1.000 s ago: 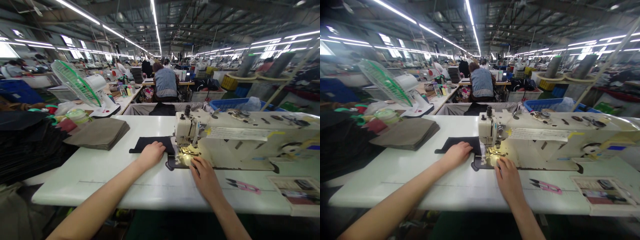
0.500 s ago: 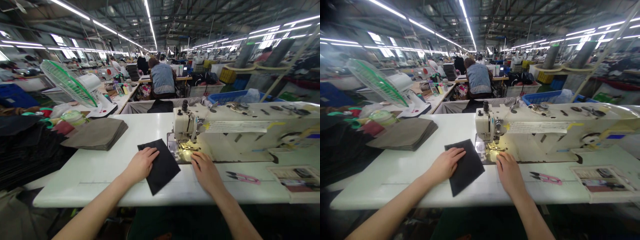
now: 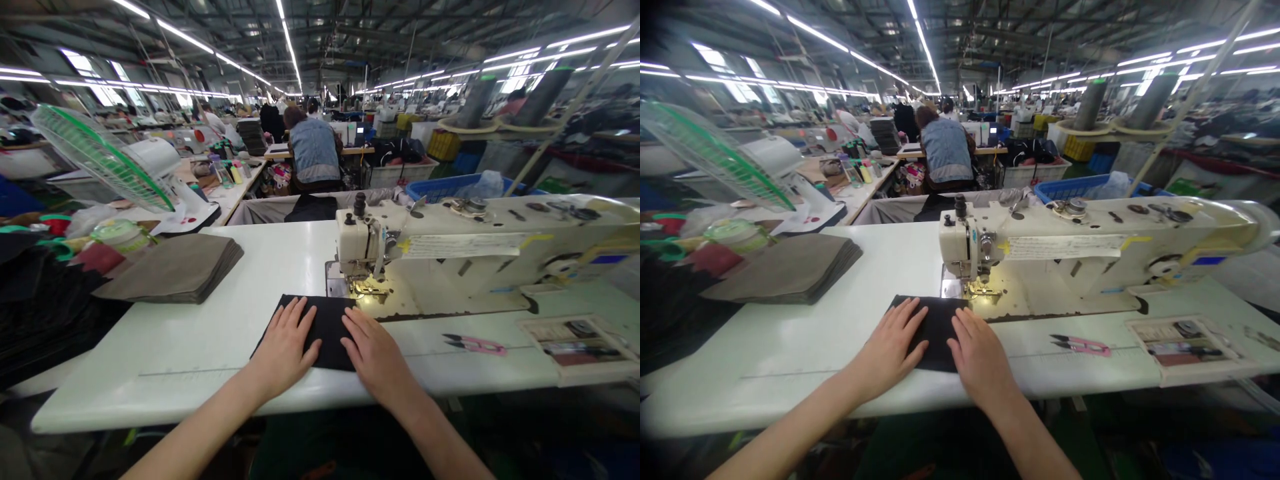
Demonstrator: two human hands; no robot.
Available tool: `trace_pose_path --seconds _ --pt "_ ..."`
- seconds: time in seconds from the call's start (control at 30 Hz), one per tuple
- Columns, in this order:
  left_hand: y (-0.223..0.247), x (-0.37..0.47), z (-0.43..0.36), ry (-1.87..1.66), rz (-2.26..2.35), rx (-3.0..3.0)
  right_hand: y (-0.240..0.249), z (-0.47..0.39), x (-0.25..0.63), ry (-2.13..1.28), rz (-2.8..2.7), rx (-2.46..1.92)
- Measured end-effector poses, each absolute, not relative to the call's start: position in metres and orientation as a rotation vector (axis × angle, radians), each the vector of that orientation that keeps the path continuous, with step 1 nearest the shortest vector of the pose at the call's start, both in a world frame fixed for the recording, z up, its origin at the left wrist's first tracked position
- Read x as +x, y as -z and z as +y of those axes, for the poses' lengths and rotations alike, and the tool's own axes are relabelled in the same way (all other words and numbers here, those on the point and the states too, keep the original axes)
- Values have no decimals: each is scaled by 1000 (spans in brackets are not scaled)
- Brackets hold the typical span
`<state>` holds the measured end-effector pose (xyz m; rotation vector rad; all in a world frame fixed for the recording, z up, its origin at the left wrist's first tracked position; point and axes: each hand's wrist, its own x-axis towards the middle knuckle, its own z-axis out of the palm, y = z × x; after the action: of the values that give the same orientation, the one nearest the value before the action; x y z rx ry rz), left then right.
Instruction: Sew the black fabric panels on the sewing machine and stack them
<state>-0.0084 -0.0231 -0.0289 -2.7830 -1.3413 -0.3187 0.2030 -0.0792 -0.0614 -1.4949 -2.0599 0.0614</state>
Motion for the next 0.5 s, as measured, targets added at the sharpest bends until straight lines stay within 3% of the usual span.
trace_pose_path --seconds 0.23,0.5 --pt "14 26 -6 188 -1056 -3125 56 -66 241 -162 -2052 -1424" --pt "14 26 3 155 -1148 -3129 51 -53 243 -180 -2059 -1418"
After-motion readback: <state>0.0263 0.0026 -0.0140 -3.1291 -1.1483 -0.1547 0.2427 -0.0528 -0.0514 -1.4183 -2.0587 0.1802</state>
